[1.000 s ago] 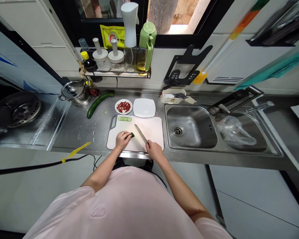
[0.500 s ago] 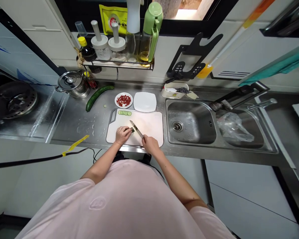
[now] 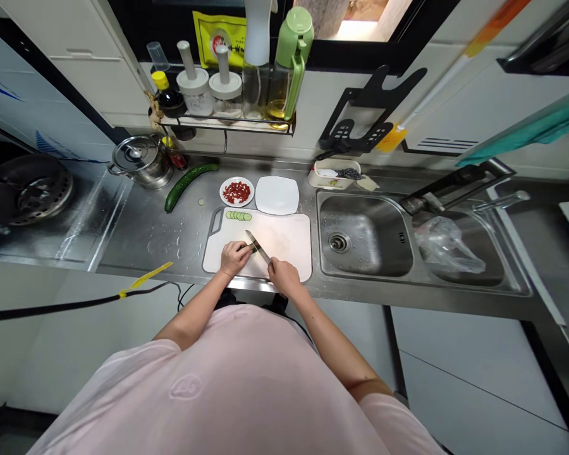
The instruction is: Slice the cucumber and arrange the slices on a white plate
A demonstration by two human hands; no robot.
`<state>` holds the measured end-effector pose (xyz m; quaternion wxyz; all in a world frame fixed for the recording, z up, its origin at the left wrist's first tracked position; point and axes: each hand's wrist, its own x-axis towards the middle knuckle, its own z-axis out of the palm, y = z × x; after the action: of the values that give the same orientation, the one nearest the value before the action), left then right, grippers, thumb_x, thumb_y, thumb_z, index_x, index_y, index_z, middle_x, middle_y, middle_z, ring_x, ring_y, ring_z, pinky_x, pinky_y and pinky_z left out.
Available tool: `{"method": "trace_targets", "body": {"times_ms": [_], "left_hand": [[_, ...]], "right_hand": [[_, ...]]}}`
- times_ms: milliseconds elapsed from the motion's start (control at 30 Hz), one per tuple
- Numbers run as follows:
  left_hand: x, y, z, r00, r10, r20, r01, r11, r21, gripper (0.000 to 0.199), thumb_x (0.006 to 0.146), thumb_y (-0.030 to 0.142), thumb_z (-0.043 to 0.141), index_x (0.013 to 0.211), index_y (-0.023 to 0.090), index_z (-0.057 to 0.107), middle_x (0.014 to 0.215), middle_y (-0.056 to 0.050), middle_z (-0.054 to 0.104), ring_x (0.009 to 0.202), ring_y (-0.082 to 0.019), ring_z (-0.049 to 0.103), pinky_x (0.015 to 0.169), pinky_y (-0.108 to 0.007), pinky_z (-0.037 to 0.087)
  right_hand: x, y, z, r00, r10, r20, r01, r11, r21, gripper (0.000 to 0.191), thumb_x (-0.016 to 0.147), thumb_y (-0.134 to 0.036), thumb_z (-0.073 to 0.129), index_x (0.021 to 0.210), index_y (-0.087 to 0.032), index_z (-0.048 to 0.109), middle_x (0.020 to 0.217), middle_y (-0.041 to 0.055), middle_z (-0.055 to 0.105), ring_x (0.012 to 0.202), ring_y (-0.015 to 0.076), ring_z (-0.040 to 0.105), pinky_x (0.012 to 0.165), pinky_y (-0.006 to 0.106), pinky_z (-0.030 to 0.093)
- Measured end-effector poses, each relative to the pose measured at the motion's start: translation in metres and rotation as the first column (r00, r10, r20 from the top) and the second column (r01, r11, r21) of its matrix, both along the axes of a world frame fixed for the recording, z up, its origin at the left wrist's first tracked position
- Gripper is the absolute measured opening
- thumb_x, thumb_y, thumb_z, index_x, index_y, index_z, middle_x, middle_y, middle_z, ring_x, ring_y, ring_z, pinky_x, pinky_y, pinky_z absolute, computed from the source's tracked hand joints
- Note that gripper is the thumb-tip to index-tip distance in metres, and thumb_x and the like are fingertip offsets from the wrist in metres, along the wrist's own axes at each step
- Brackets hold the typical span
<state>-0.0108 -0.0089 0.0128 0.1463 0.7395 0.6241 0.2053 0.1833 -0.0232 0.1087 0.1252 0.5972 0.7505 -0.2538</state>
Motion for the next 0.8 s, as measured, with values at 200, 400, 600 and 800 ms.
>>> {"method": "trace_targets", "body": {"times_ms": [200, 400, 600, 800], "left_hand": [[0.000, 0.000, 0.000, 1.000, -0.008, 0.006, 0.008, 1.000, 0.007, 0.030, 0.088, 0.040, 0.045, 0.108, 0.033, 0.066, 0.104, -0.006, 0.062, 0.099, -0.021, 0.051, 0.089, -0.035, 0.036], [-0.001, 0.000, -0.003, 1.000, -0.018, 0.005, 0.018, 0.999, 0.051, 0.030, 0.089, 0.040, 0.044, 0.110, 0.035, 0.065, 0.103, -0.005, 0.063, 0.097, -0.021, 0.051, 0.087, -0.035, 0.036], [-0.001, 0.001, -0.003, 1.000, -0.008, -0.005, 0.008, 1.000, 0.014, 0.030, 0.089, 0.040, 0.044, 0.109, 0.033, 0.066, 0.106, -0.006, 0.062, 0.098, -0.021, 0.051, 0.089, -0.035, 0.035], [-0.001, 0.001, -0.005, 1.000, -0.019, -0.007, 0.020, 0.998, 0.064, 0.028, 0.089, 0.039, 0.046, 0.107, 0.033, 0.067, 0.104, -0.005, 0.063, 0.097, -0.020, 0.052, 0.087, -0.034, 0.036]], "right_hand": [[-0.003, -0.001, 0.003, 1.000, -0.019, 0.011, 0.019, 1.000, -0.011, 0.027, 0.096, -0.027, 0.031, 0.107, -0.019, 0.054, 0.096, 0.0107, 0.066, 0.089, 0.0203, 0.062, 0.071, 0.027, 0.037], [-0.004, -0.002, -0.001, 1.000, -0.001, 0.001, 0.001, 1.000, -0.010, 0.027, 0.096, -0.027, 0.031, 0.107, -0.018, 0.053, 0.095, 0.0106, 0.066, 0.086, 0.0208, 0.062, 0.069, 0.027, 0.037], [0.002, -0.008, -0.005, 1.000, 0.020, -0.002, -0.020, 1.000, -0.014, 0.024, 0.094, -0.024, 0.033, 0.104, -0.018, 0.054, 0.092, 0.0101, 0.066, 0.083, 0.0213, 0.063, 0.065, 0.026, 0.037], [0.015, -0.016, -0.001, 1.000, 0.027, 0.004, -0.027, 0.998, -0.053, 0.024, 0.095, -0.025, 0.034, 0.103, -0.018, 0.055, 0.092, 0.0104, 0.066, 0.083, 0.0210, 0.062, 0.064, 0.026, 0.035]]}}
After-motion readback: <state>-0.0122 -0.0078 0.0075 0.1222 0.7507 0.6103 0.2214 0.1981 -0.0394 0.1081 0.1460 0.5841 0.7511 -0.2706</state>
